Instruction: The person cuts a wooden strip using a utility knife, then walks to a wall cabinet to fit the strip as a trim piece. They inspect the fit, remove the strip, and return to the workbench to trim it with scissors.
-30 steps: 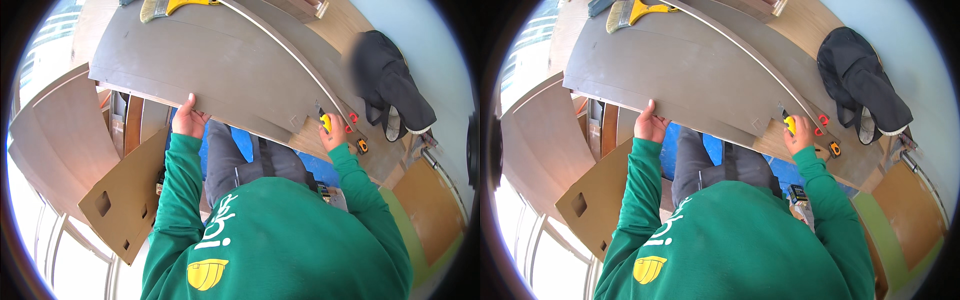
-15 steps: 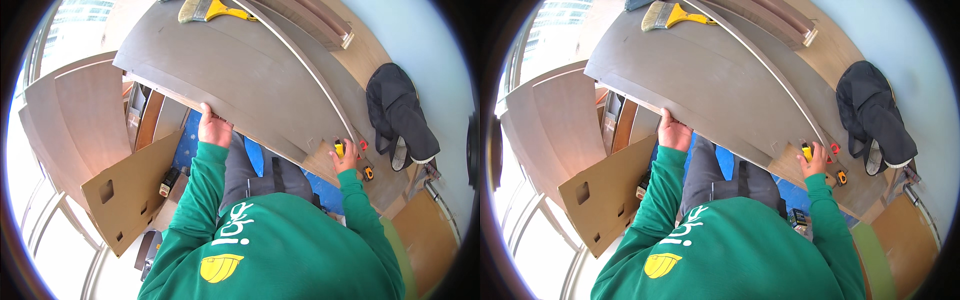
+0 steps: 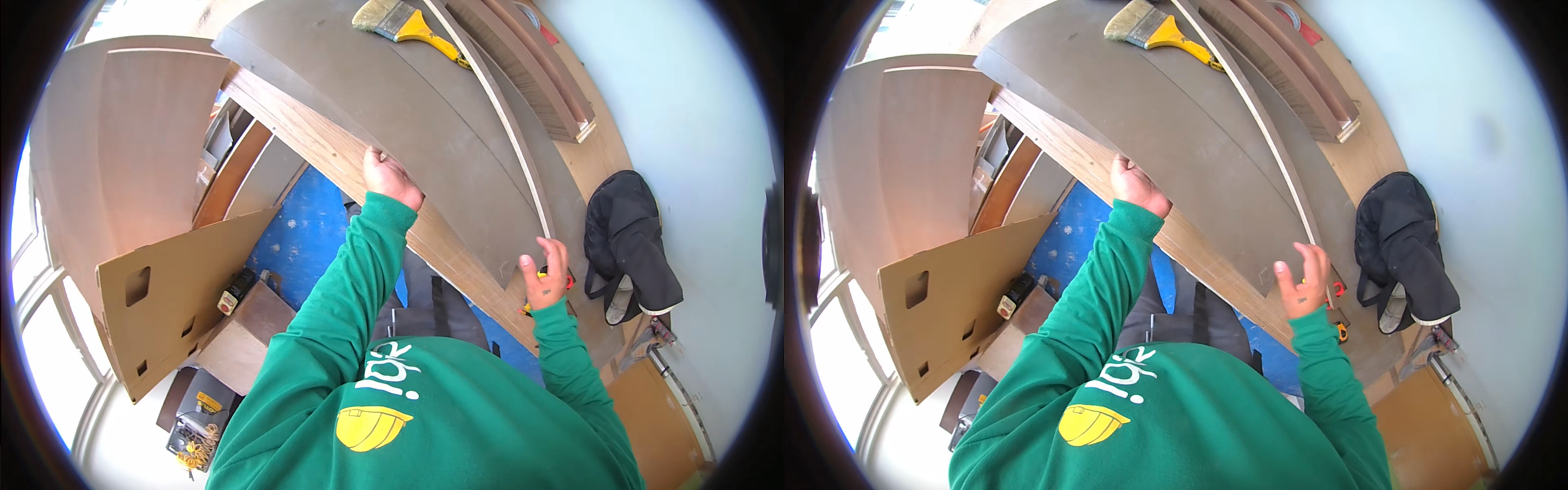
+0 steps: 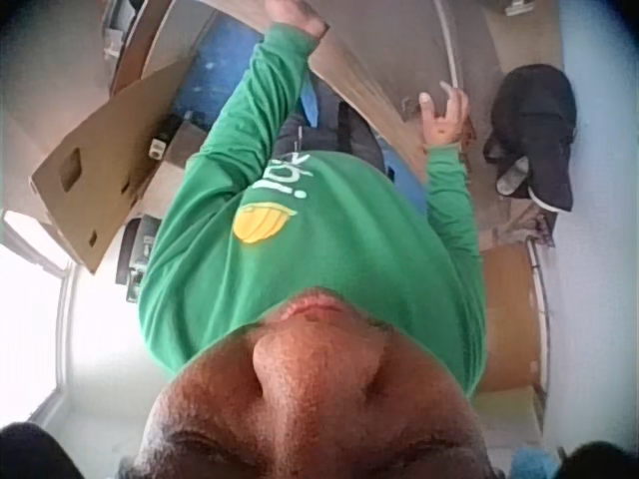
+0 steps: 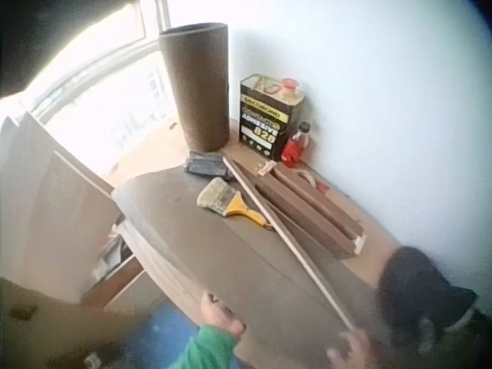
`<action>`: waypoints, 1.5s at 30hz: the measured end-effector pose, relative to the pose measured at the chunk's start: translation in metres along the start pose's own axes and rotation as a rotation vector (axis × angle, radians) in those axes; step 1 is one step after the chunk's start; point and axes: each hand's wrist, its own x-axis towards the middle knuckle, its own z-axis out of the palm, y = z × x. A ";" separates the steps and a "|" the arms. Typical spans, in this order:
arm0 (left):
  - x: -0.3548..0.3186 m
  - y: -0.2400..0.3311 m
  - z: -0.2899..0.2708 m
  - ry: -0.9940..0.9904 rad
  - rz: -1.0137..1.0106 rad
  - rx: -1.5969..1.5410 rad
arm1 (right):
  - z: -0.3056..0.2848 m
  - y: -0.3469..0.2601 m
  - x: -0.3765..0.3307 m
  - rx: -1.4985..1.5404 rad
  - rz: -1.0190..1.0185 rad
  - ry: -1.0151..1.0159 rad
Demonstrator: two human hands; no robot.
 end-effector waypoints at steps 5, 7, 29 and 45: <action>-0.011 0.007 0.003 0.044 0.050 0.022 | 0.022 -0.049 0.025 0.020 -0.154 -0.144; -0.012 0.005 0.007 0.039 0.077 0.032 | 0.038 -0.060 0.031 0.023 -0.182 -0.190; 0.024 0.129 0.001 0.140 0.437 0.114 | 0.070 -0.072 0.043 -0.034 -0.226 -0.396; 0.065 0.130 0.079 -0.062 0.353 0.119 | 0.076 -0.132 0.099 -0.031 -0.240 -0.289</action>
